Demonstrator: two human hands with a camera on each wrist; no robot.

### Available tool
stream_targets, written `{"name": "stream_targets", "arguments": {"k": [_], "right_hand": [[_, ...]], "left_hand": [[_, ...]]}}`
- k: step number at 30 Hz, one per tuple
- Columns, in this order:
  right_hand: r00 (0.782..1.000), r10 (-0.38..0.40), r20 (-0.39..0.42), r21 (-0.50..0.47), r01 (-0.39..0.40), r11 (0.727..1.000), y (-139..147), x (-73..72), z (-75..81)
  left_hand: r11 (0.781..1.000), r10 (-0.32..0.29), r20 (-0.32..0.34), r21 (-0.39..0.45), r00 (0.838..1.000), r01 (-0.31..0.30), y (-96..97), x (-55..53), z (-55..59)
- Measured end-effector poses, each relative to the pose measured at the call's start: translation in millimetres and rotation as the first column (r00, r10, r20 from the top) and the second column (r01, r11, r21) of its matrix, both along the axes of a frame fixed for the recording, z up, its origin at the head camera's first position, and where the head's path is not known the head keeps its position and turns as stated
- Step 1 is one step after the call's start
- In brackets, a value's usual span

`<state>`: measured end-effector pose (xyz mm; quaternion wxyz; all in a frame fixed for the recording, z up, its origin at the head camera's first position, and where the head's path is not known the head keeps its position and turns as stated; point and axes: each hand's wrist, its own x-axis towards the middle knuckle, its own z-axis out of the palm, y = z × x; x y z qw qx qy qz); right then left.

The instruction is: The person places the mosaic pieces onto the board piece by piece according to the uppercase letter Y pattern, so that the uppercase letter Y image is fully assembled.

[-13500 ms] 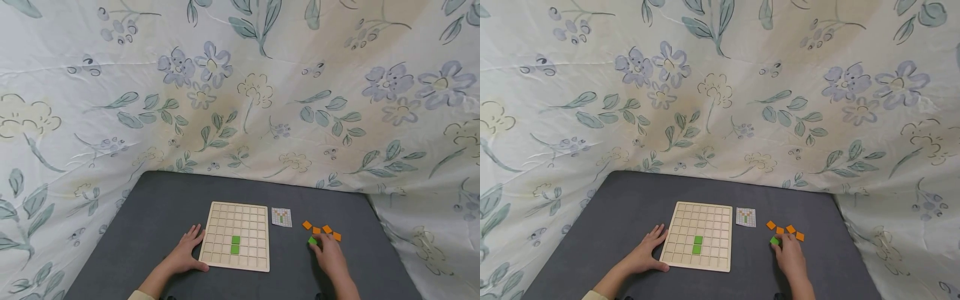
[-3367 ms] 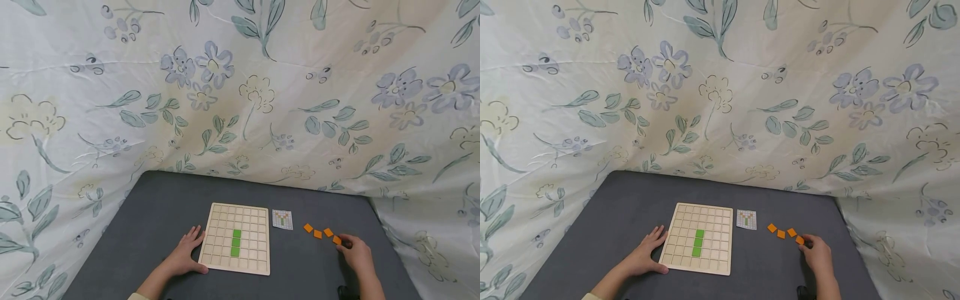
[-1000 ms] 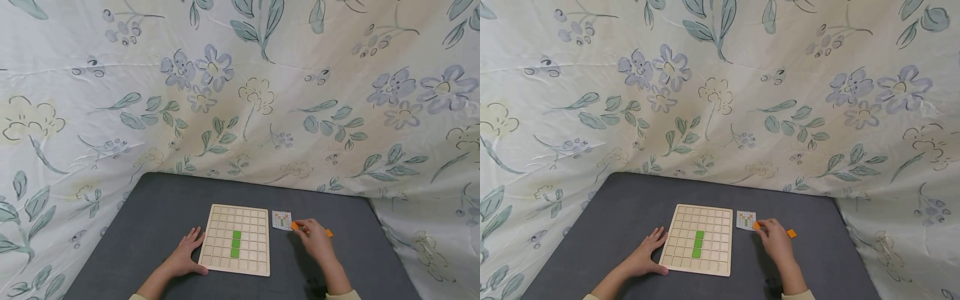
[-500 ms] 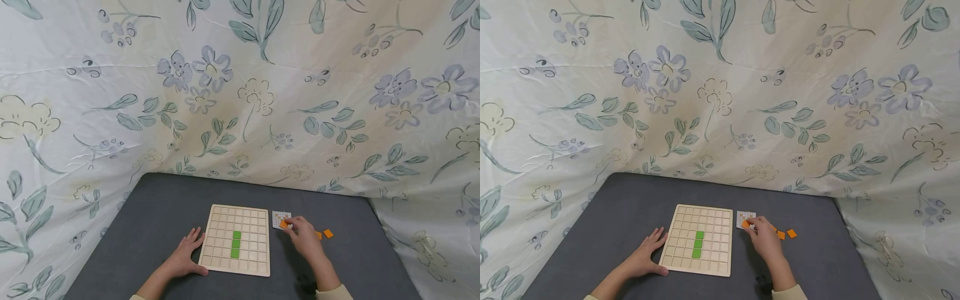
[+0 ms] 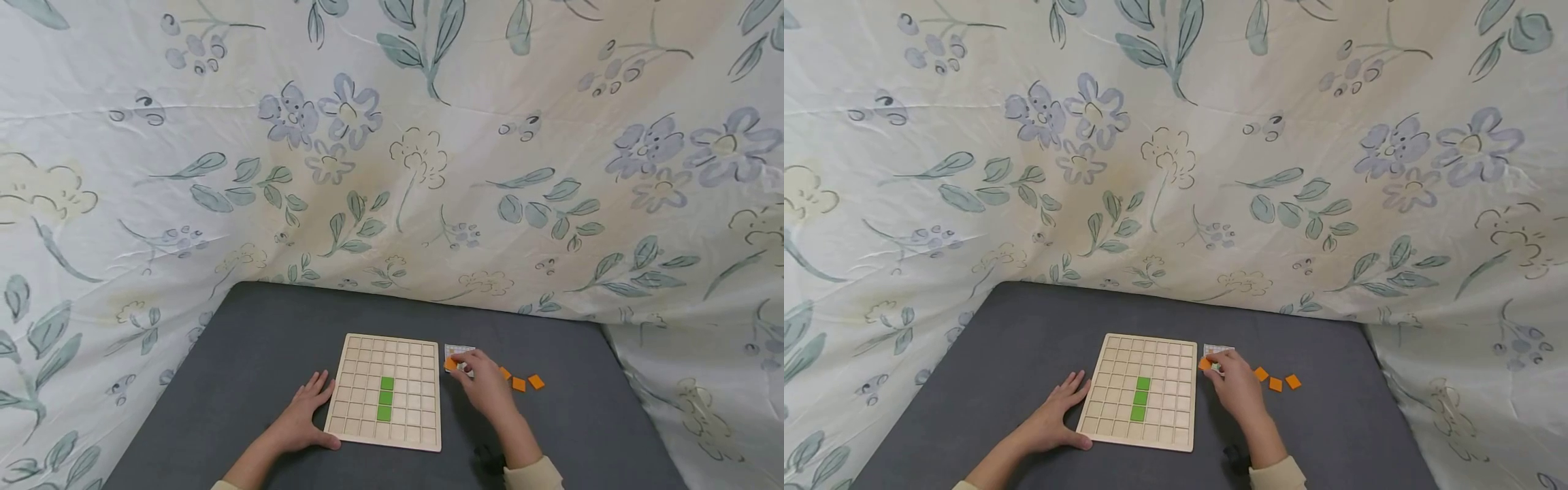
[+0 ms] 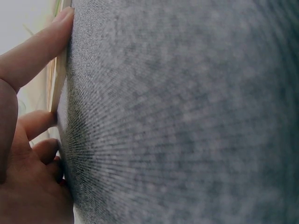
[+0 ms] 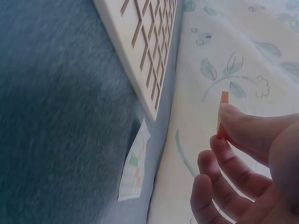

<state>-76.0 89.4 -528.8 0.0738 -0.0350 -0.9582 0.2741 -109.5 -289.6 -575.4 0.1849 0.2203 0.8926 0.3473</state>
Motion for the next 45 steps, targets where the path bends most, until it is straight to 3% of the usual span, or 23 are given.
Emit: {"name": "stream_targets", "arguments": {"k": [20, 45], "right_hand": [[0.996, 0.084, -0.037, -0.045, -0.086, 0.995, -38.5, -2.2, -5.7], [0.973, 0.231, -0.026, -0.026, -0.231, 0.973, -84.3, -27.1, -6.3]], "left_hand": [[1.000, -0.010, -0.006, -0.009, 1.000, 0.010, -8.4, 7.4, -1.9], [0.999, 0.016, 0.002, -0.028, 1.000, -0.016, -13.7, 7.2, -1.8]]}}
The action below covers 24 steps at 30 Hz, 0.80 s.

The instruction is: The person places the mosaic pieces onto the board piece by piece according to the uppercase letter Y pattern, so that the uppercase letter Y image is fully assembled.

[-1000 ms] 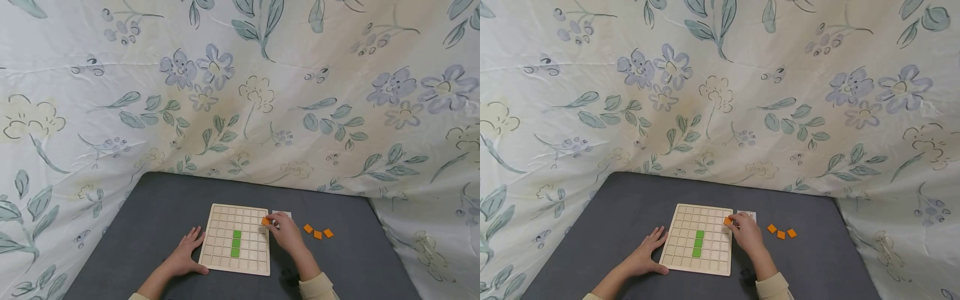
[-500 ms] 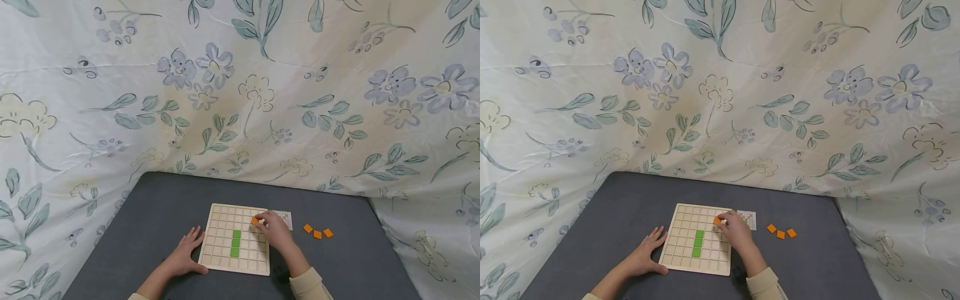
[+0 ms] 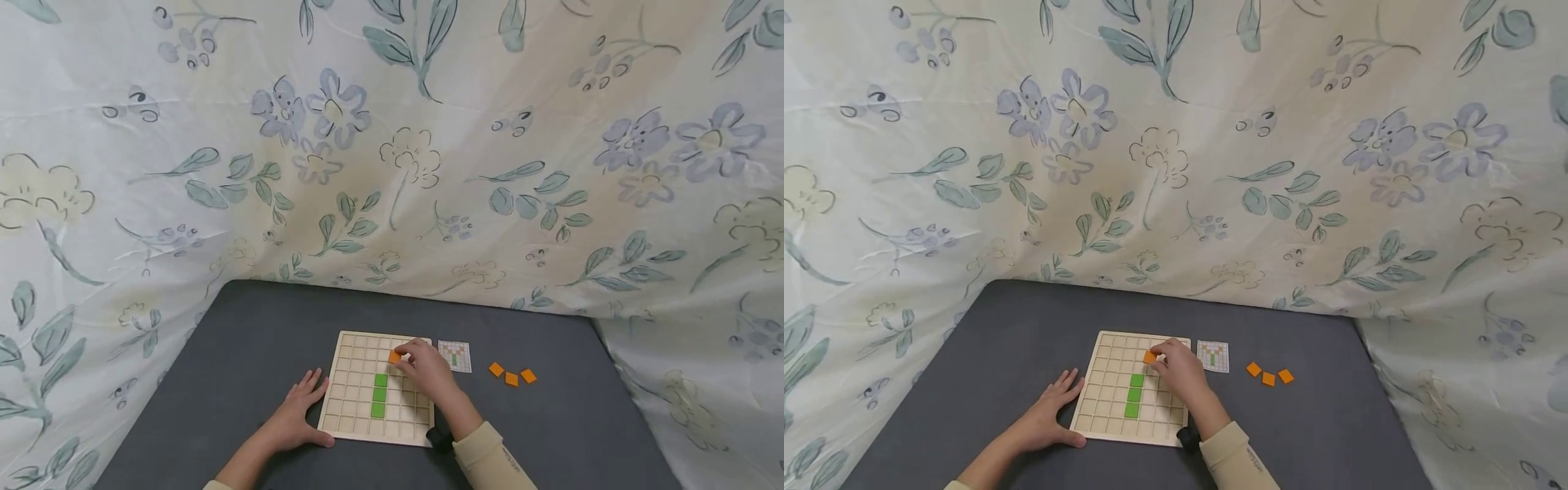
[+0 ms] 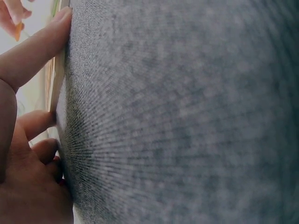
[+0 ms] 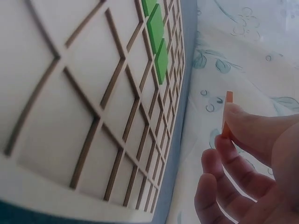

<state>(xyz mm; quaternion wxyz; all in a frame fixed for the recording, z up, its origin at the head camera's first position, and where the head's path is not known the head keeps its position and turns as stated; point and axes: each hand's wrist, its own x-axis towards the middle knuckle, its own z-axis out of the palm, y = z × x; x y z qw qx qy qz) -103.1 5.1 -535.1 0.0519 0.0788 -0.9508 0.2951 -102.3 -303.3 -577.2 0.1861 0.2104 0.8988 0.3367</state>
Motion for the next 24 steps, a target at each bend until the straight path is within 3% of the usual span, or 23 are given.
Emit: {"name": "stream_targets", "arguments": {"k": [12, 24], "right_hand": [[0.998, 0.019, 0.064, 0.001, -0.019, 1.000, -16.3, -15.0, 0.6], [0.997, 0.041, 0.071, 0.012, -0.042, 0.999, -38.6, -32.4, -1.6]], "left_hand": [[1.000, -0.003, -0.004, -0.003, 1.000, 0.003, 5.5, 1.7, 0.1], [1.000, 0.023, -0.003, -0.019, 1.000, -0.024, 2.3, 2.8, -6.9]]}}
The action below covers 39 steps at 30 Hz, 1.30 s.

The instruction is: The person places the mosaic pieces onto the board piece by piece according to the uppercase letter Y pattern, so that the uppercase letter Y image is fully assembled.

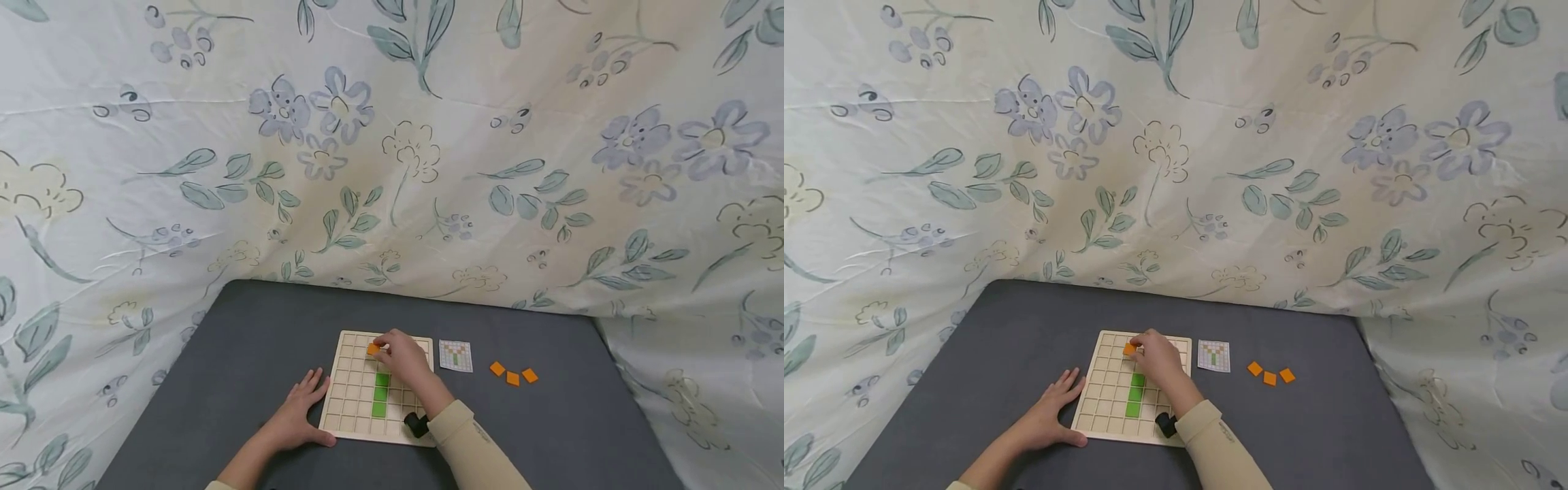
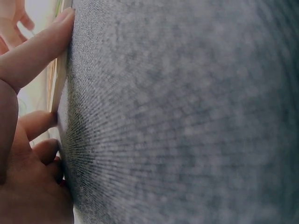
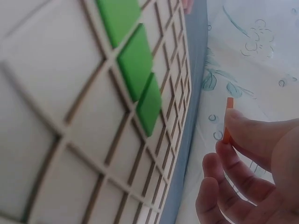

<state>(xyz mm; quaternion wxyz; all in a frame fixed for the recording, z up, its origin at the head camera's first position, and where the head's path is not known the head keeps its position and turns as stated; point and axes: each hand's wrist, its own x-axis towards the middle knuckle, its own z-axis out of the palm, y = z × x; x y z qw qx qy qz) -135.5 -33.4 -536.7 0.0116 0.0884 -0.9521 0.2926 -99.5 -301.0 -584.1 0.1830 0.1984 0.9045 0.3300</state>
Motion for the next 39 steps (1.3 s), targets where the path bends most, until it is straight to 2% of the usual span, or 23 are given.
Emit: {"name": "stream_targets", "arguments": {"k": [7, 14, 20, 27, 39], "right_hand": [[0.999, 0.000, 0.040, 0.015, -0.001, 1.000, -13.5, -8.6, 3.6], [0.998, -0.011, 0.069, -0.004, 0.011, 1.000, -20.9, -15.6, -5.4], [0.997, -0.021, 0.067, 0.050, 0.018, 0.999, -30.8, -23.3, -11.5], [0.995, -0.017, 0.095, 0.119, 0.006, 0.993, -40.3, -28.4, -16.3], [0.998, -0.036, 0.047, 0.232, 0.024, 0.972, -46.0, -32.2, -17.2]], "left_hand": [[1.000, -0.001, 0.002, -0.014, 1.000, 0.001, -1.1, -1.3, -0.4], [1.000, -0.007, 0.000, -0.008, 1.000, 0.007, -3.0, -1.9, 0.1], [1.000, -0.009, -0.007, 0.008, 1.000, 0.009, -5.4, -3.7, 0.8], [1.000, -0.014, 0.001, 0.011, 1.000, 0.014, -5.4, -4.1, -3.3], [1.000, -0.012, -0.005, 0.018, 1.000, 0.012, -5.3, -7.7, -5.9]]}}
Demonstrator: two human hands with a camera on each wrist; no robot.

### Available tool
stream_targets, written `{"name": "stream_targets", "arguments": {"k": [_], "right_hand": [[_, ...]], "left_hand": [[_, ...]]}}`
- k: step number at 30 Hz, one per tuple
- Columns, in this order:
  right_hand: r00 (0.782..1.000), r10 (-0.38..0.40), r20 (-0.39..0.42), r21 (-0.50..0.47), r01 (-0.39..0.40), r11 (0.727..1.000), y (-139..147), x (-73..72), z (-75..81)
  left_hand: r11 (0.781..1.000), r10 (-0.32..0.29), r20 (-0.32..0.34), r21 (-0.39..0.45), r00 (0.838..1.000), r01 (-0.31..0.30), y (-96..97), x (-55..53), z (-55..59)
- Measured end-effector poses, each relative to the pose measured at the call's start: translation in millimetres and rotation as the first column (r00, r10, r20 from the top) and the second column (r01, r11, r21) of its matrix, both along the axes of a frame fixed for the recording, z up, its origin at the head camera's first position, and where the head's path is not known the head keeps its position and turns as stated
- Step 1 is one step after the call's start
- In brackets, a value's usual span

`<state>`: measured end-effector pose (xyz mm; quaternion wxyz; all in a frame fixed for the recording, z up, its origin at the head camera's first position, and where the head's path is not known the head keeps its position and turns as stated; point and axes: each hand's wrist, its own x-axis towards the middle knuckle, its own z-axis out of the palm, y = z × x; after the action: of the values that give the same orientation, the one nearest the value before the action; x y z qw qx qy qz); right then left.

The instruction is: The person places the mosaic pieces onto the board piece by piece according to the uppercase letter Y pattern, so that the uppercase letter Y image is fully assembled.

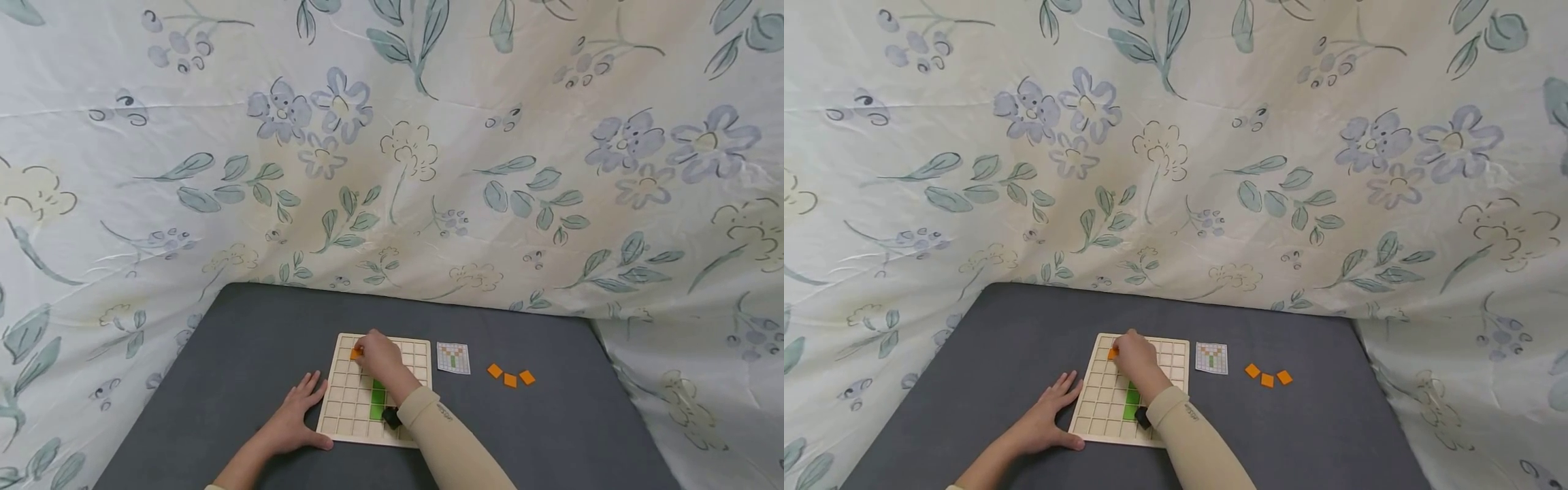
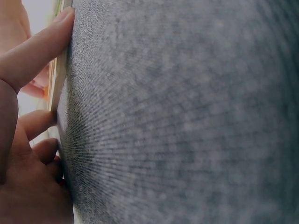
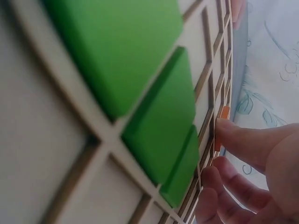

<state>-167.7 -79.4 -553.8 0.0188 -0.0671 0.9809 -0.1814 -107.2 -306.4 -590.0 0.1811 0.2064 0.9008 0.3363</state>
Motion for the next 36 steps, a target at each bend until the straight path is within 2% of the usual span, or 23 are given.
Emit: {"name": "stream_targets", "arguments": {"k": [9, 23, 27, 33, 36], "right_hand": [[1.000, -0.007, -0.017, -0.028, 0.007, 1.000, 0.3, 0.5, -1.9], [1.000, 0.015, 0.007, -0.099, -0.014, 0.995, 6.8, 6.5, 4.3], [1.000, 0.011, -0.005, -0.134, -0.012, 0.991, 11.5, 11.0, 5.9], [0.999, 0.026, -0.026, -0.218, -0.031, 0.975, 19.5, 24.0, 17.6], [1.000, 0.012, -0.029, -0.252, -0.019, 0.967, 27.0, 32.4, 22.4]], "left_hand": [[1.000, -0.002, -0.001, -0.002, 1.000, 0.002, 1.2, 1.0, -0.1], [1.000, -0.012, -0.001, -0.003, 1.000, 0.012, 1.7, 2.9, 4.6], [1.000, -0.025, -0.006, -0.001, 1.000, 0.025, 1.6, 5.2, 6.9], [1.000, 0.010, 0.000, -0.010, 1.000, -0.010, -2.0, 7.9, 8.3], [1.000, 0.005, 0.007, -0.013, 1.000, -0.004, -0.9, 7.2, 7.1]]}}
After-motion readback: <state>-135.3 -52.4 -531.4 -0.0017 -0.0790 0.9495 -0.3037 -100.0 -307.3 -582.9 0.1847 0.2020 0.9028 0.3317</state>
